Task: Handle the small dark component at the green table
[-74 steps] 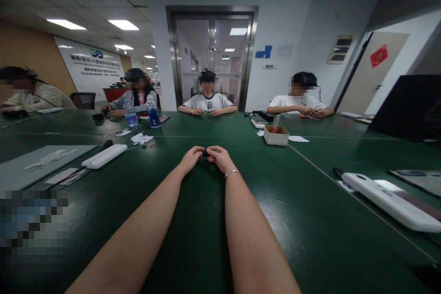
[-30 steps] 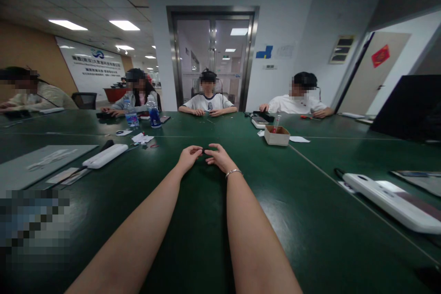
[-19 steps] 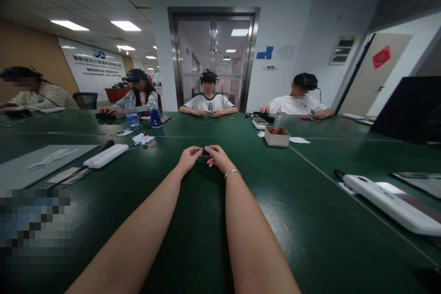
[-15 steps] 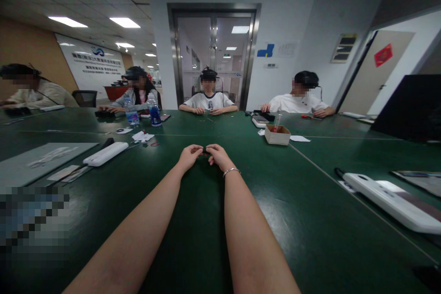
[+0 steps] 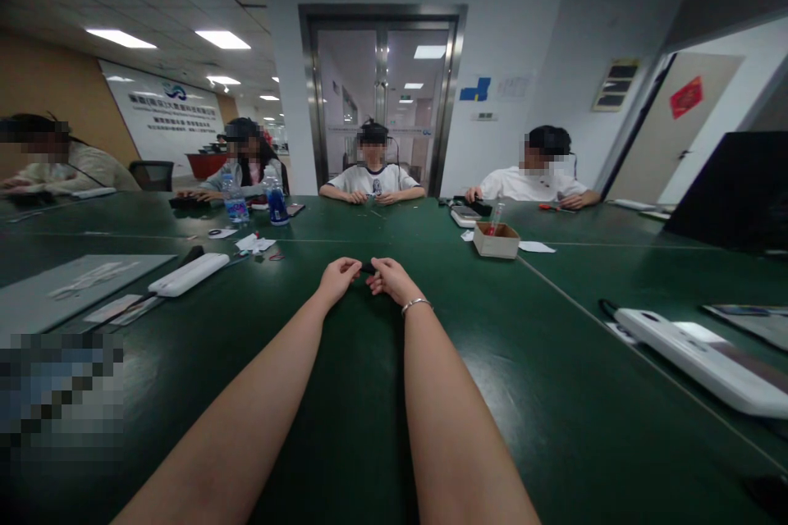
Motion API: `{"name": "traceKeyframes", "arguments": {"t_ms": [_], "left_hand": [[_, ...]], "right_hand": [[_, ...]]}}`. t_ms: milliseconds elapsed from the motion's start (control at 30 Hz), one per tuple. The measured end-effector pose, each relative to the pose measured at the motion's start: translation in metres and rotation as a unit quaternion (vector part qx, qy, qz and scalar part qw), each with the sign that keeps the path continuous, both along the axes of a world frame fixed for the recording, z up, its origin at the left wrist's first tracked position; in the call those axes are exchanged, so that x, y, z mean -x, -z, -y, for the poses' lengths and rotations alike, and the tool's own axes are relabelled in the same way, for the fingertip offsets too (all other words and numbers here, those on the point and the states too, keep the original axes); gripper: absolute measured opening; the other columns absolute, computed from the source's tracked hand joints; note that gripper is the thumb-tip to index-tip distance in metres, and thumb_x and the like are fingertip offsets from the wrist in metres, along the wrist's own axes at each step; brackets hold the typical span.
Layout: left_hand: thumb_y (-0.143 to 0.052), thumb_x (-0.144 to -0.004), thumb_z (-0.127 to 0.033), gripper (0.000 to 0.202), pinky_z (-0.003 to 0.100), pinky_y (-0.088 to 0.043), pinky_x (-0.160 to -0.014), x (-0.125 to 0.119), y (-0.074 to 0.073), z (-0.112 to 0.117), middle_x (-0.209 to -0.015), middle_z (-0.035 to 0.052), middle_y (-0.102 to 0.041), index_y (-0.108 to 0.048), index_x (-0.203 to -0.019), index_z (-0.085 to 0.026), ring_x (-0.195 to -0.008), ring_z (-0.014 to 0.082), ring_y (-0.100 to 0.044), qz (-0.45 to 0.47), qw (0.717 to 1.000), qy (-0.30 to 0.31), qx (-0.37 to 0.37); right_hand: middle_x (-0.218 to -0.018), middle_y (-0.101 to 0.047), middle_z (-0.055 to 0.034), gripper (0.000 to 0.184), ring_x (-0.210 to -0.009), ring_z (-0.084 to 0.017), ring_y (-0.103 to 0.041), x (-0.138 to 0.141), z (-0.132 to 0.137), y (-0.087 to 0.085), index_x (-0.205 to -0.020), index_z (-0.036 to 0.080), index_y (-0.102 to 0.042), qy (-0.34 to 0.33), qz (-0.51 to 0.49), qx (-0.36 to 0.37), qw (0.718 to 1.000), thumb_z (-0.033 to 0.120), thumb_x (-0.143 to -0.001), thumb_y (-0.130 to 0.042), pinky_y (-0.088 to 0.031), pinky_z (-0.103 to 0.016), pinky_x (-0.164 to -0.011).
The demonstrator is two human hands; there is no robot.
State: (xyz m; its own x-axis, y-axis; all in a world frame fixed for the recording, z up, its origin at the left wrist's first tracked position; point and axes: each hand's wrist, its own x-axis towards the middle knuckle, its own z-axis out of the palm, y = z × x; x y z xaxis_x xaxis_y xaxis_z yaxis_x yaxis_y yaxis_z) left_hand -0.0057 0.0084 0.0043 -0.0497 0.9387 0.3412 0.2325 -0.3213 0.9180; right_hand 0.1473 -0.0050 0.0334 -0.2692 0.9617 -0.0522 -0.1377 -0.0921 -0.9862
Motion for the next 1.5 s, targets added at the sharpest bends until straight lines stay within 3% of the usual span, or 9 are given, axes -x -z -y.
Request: {"name": "traceKeyframes", "arguments": {"t_ms": [200,367,633,800,967,1133,1300,1433,1500], "left_hand": [[-0.059,-0.079,-0.025,0.014,0.025,-0.047,-0.064,0.0003,-0.0016,0.0020,-0.071,0.0052,-0.066,-0.066,-0.084,-0.014,-0.067,0.0144,-0.061,0.000,1.000,-0.015,0.012],[-0.059,-0.079,-0.027,0.016,0.024,-0.047,-0.062,0.0005,-0.0001,0.0009,-0.071,0.0050,-0.066,-0.066,-0.084,-0.014,-0.066,0.0138,-0.061,0.001,1.000,-0.011,0.009],[-0.060,-0.080,-0.029,0.016,0.028,-0.049,-0.071,0.0007,0.0004,0.0008,-0.077,0.0066,-0.069,-0.065,-0.086,-0.015,-0.073,0.0162,-0.065,0.022,0.999,0.005,0.026],[-0.059,-0.081,-0.027,0.014,0.029,-0.050,-0.072,-0.0002,-0.0020,0.0025,-0.079,0.0073,-0.069,-0.064,-0.085,-0.015,-0.073,0.0170,-0.066,0.027,0.999,0.002,0.033],[-0.058,-0.081,-0.026,0.013,0.027,-0.050,-0.070,-0.0013,-0.0050,0.0053,-0.077,0.0062,-0.069,-0.064,-0.083,-0.014,-0.071,0.0154,-0.065,0.032,0.999,0.004,0.027],[-0.058,-0.080,-0.025,0.012,0.027,-0.050,-0.070,-0.0013,-0.0061,0.0061,-0.077,0.0062,-0.069,-0.064,-0.082,-0.015,-0.071,0.0156,-0.065,0.025,0.999,-0.001,0.022],[-0.056,-0.082,-0.024,0.013,0.029,-0.050,-0.071,-0.0009,-0.0056,0.0058,-0.079,0.0073,-0.069,-0.064,-0.084,-0.014,-0.072,0.0166,-0.065,0.025,0.999,0.005,0.023],[-0.057,-0.081,-0.024,0.012,0.028,-0.049,-0.069,-0.0004,-0.0058,0.0063,-0.079,0.0068,-0.069,-0.064,-0.085,-0.014,-0.073,0.0165,-0.065,0.018,1.000,0.002,0.023],[-0.057,-0.081,-0.023,0.012,0.027,-0.049,-0.069,-0.0006,-0.0070,0.0074,-0.078,0.0062,-0.069,-0.064,-0.084,-0.015,-0.072,0.0158,-0.064,0.019,1.000,0.005,0.021]], "right_hand": [[-0.066,-0.055,0.0044,0.041,-0.048,-0.010,-0.056,-0.0023,0.0027,-0.0013,-0.106,0.021,-0.045,-0.012,-0.031,-0.019,0.999,0.011,-0.074,-0.069,-0.051,-0.020,-0.046],[-0.063,-0.055,0.0006,0.013,-0.040,-0.009,-0.051,-0.0018,0.0021,-0.0025,-0.093,0.016,-0.050,0.002,-0.017,-0.005,1.000,0.023,-0.086,-0.059,-0.047,-0.019,-0.038],[-0.059,-0.052,0.0028,0.022,-0.040,-0.010,-0.053,-0.0010,-0.0027,0.0017,-0.093,0.017,-0.048,-0.005,0.001,-0.004,1.000,0.029,-0.083,-0.063,-0.046,-0.019,-0.036],[-0.067,-0.056,0.0049,0.039,-0.043,-0.009,-0.054,-0.0015,-0.0010,0.0000,-0.102,0.020,-0.046,-0.014,-0.017,-0.034,0.999,0.012,-0.073,-0.070,-0.049,-0.018,-0.040],[-0.059,-0.056,0.0009,0.023,-0.037,-0.009,-0.050,-0.0006,-0.0008,-0.0012,-0.095,0.016,-0.047,-0.023,0.018,-0.010,1.000,0.033,-0.086,-0.060,-0.044,-0.018,-0.033],[-0.067,-0.057,0.0054,0.047,-0.042,-0.009,-0.054,-0.0013,-0.0013,0.0003,-0.104,0.022,-0.042,-0.034,0.009,-0.037,0.999,0.013,-0.071,-0.074,-0.049,-0.020,-0.040],[-0.062,-0.054,0.0037,0.022,-0.037,-0.009,-0.049,-0.0010,-0.0013,-0.0004,-0.096,0.018,-0.044,-0.042,0.030,-0.024,0.998,0.027,-0.084,-0.061,-0.045,-0.020,-0.034],[-0.070,-0.053,0.0062,0.047,-0.045,-0.010,-0.056,-0.0010,-0.0009,-0.0005,-0.106,0.023,-0.039,-0.041,0.022,-0.037,0.998,0.014,-0.072,-0.070,-0.050,-0.019,-0.042],[-0.071,-0.054,0.0036,0.036,-0.044,-0.010,-0.056,-0.0007,-0.0012,-0.0003,-0.105,0.021,-0.040,-0.048,0.032,-0.021,0.998,0.023,-0.080,-0.065,-0.049,-0.020,-0.039]]}}
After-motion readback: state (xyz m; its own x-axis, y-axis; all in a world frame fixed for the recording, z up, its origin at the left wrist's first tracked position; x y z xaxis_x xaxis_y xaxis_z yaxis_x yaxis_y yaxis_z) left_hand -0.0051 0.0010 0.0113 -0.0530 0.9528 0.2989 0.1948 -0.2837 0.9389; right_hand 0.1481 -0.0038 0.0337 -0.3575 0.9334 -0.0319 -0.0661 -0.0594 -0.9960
